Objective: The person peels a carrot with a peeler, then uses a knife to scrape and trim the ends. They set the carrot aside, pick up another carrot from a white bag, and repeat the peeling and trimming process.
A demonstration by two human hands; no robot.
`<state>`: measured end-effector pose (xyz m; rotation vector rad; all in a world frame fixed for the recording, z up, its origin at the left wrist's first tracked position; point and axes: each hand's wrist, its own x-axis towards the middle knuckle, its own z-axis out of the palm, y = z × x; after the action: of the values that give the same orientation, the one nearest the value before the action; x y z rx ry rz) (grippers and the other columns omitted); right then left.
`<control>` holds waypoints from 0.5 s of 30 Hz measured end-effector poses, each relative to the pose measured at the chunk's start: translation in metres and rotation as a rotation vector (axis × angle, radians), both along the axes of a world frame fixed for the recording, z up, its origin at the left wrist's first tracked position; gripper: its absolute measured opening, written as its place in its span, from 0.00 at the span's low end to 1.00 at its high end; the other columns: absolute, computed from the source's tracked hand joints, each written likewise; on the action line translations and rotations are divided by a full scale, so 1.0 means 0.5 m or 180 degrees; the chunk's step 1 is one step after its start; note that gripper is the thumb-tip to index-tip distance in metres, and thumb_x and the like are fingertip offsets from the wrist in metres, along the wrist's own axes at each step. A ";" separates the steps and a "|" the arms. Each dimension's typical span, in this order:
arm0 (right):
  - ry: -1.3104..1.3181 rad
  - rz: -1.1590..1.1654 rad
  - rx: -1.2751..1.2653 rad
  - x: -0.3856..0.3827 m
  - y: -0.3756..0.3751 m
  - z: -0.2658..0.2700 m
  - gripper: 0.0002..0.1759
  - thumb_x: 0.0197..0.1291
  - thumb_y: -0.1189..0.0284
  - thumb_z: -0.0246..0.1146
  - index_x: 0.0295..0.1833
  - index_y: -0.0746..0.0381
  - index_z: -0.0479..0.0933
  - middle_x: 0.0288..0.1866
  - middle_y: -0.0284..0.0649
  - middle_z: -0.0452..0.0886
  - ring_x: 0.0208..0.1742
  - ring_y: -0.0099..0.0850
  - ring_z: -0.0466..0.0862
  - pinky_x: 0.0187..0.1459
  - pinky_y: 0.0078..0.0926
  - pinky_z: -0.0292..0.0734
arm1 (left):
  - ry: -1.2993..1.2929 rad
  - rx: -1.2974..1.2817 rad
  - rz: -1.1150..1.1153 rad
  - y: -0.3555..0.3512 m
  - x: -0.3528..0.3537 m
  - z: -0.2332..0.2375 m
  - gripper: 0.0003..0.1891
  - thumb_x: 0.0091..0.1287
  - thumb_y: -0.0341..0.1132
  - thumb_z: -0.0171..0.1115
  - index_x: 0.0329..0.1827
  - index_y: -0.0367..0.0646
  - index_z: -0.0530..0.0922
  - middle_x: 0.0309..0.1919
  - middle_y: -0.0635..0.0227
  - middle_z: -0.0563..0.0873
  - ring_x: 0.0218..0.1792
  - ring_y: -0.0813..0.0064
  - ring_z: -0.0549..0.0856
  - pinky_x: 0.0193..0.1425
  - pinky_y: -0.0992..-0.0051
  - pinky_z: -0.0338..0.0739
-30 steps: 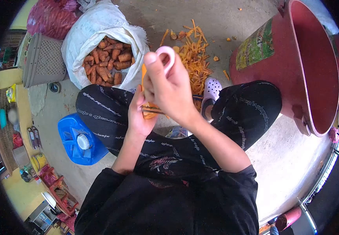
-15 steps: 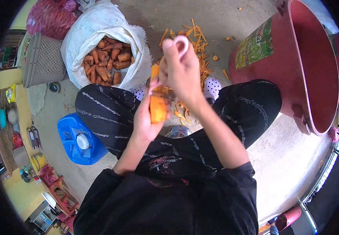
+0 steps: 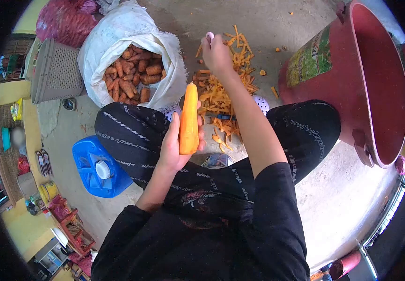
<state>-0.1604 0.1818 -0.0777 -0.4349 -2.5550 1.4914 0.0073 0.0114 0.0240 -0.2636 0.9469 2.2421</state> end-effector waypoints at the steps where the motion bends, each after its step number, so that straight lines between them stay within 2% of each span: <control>1: 0.0014 0.0018 0.0396 0.009 -0.001 0.008 0.22 0.68 0.56 0.52 0.45 0.69 0.66 0.30 0.58 0.80 0.35 0.51 0.83 0.43 0.51 0.74 | 0.0045 -0.0062 -0.0001 -0.002 -0.004 0.000 0.29 0.75 0.54 0.40 0.70 0.41 0.60 0.37 0.67 0.74 0.35 0.76 0.75 0.34 0.74 0.74; 2: -0.0083 0.0077 0.0475 0.017 0.009 0.018 0.22 0.68 0.57 0.53 0.46 0.69 0.66 0.31 0.61 0.80 0.37 0.55 0.83 0.40 0.50 0.75 | -0.0028 -0.0162 0.0100 -0.002 -0.010 -0.002 0.29 0.75 0.53 0.40 0.70 0.41 0.60 0.37 0.67 0.74 0.35 0.76 0.75 0.35 0.74 0.74; 4: 0.0211 -0.0217 0.0220 0.038 0.011 0.066 0.19 0.69 0.58 0.53 0.44 0.67 0.65 0.26 0.55 0.79 0.29 0.49 0.83 0.33 0.46 0.77 | -0.0203 -0.0337 0.0301 0.000 -0.020 -0.013 0.28 0.75 0.52 0.40 0.70 0.42 0.61 0.37 0.67 0.75 0.35 0.76 0.75 0.36 0.74 0.73; 5: 0.0364 -0.0348 0.0087 0.049 0.009 0.092 0.18 0.69 0.59 0.53 0.43 0.66 0.65 0.24 0.52 0.79 0.25 0.46 0.83 0.30 0.44 0.78 | -0.0239 -0.0155 0.0294 -0.003 -0.023 -0.019 0.28 0.75 0.52 0.41 0.70 0.42 0.61 0.37 0.67 0.75 0.36 0.76 0.75 0.37 0.74 0.73; 8: 0.0938 0.0066 -0.2871 0.119 -0.004 0.204 0.15 0.70 0.61 0.53 0.38 0.61 0.63 0.17 0.38 0.72 0.14 0.30 0.75 0.20 0.32 0.76 | -0.0427 0.0171 0.0351 -0.008 -0.031 -0.029 0.25 0.76 0.49 0.41 0.69 0.43 0.63 0.36 0.67 0.76 0.36 0.76 0.76 0.38 0.73 0.71; 10: 0.0592 -0.0095 -0.3516 0.187 -0.040 0.300 0.14 0.70 0.61 0.52 0.36 0.57 0.61 0.16 0.29 0.63 0.12 0.18 0.66 0.16 0.23 0.72 | -0.0472 0.0085 0.0531 0.004 -0.032 -0.017 0.22 0.75 0.49 0.42 0.61 0.43 0.68 0.32 0.70 0.76 0.33 0.77 0.76 0.38 0.72 0.73; 11: 0.0474 0.0111 -0.3314 0.215 -0.047 0.319 0.15 0.70 0.61 0.54 0.37 0.58 0.61 0.16 0.30 0.64 0.13 0.19 0.66 0.14 0.20 0.67 | -0.0487 0.0042 0.0607 0.009 -0.033 -0.013 0.20 0.75 0.49 0.43 0.57 0.43 0.71 0.30 0.71 0.76 0.32 0.77 0.77 0.38 0.72 0.74; 14: 0.0255 0.0190 -0.3821 0.267 -0.076 0.335 0.16 0.70 0.60 0.55 0.37 0.58 0.61 0.18 0.30 0.63 0.13 0.16 0.63 0.14 0.17 0.59 | -0.0560 0.0288 0.0521 0.006 -0.036 -0.016 0.20 0.76 0.48 0.40 0.57 0.45 0.71 0.23 0.79 0.72 0.29 0.83 0.75 0.38 0.74 0.73; 15: 0.0278 0.0237 -0.4008 0.275 -0.082 0.331 0.16 0.70 0.59 0.55 0.37 0.58 0.61 0.18 0.29 0.63 0.13 0.16 0.62 0.14 0.17 0.57 | -0.0438 0.0676 0.0391 0.002 -0.036 -0.026 0.20 0.76 0.48 0.40 0.58 0.46 0.71 0.30 0.76 0.75 0.34 0.81 0.77 0.42 0.73 0.74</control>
<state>-0.0231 0.1409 0.0877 -0.3518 -1.2516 2.8752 -0.0106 0.0125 0.0111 -0.3831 0.6296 2.3799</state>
